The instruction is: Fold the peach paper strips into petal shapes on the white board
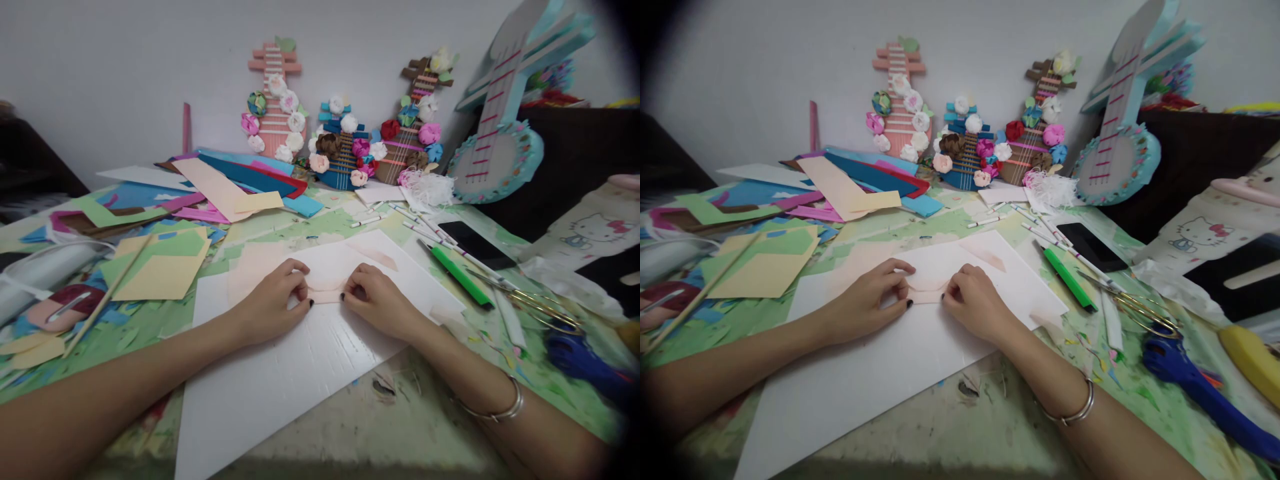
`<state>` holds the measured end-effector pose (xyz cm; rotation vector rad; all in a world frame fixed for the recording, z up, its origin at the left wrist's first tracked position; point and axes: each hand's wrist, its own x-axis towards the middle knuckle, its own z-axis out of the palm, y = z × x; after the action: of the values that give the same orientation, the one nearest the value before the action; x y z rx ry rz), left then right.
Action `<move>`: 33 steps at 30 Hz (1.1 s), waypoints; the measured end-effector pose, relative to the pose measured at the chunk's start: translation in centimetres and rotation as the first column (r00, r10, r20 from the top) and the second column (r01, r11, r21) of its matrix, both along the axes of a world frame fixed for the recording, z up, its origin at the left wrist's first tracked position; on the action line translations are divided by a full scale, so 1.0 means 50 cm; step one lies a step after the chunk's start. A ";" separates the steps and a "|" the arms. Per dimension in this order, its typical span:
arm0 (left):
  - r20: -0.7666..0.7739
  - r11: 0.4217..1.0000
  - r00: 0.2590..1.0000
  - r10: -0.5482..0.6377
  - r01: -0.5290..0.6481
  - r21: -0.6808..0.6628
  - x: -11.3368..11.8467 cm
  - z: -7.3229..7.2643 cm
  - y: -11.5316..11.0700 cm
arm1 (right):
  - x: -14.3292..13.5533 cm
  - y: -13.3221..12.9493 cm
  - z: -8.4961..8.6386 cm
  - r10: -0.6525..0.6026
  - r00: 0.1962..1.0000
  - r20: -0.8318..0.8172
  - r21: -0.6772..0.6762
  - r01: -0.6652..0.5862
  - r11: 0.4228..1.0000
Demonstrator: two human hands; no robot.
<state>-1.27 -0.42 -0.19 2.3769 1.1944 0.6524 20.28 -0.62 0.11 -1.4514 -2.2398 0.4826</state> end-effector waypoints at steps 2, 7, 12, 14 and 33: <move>0.002 1.000 1.000 0.004 -0.004 -0.024 0.000 0.001 -0.001 | 0.000 0.000 0.000 0.000 1.000 0.000 0.001 0.000 1.000; 0.030 0.998 0.999 0.013 -0.011 -0.069 0.000 0.001 -0.001 | 0.001 0.000 0.001 0.009 1.000 -0.002 -0.004 -0.009 1.000; 0.022 0.999 1.000 0.018 -0.016 -0.051 0.002 0.002 -0.001 | 0.001 -0.001 0.002 0.013 1.000 -0.008 0.006 -0.013 1.000; 0.013 0.999 1.000 0.017 -0.016 -0.045 0.004 0.002 -0.001 | 0.001 -0.001 0.002 0.014 1.000 -0.011 0.009 -0.014 1.000; -0.022 0.973 0.996 -0.082 0.085 0.214 0.008 -0.010 -0.008 | -0.001 -0.008 0.000 0.247 0.969 -0.004 0.227 -0.240 0.944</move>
<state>-0.87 -0.84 -0.70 2.5970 1.0695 0.7741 20.25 -1.02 0.13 -1.0529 -2.3721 0.3109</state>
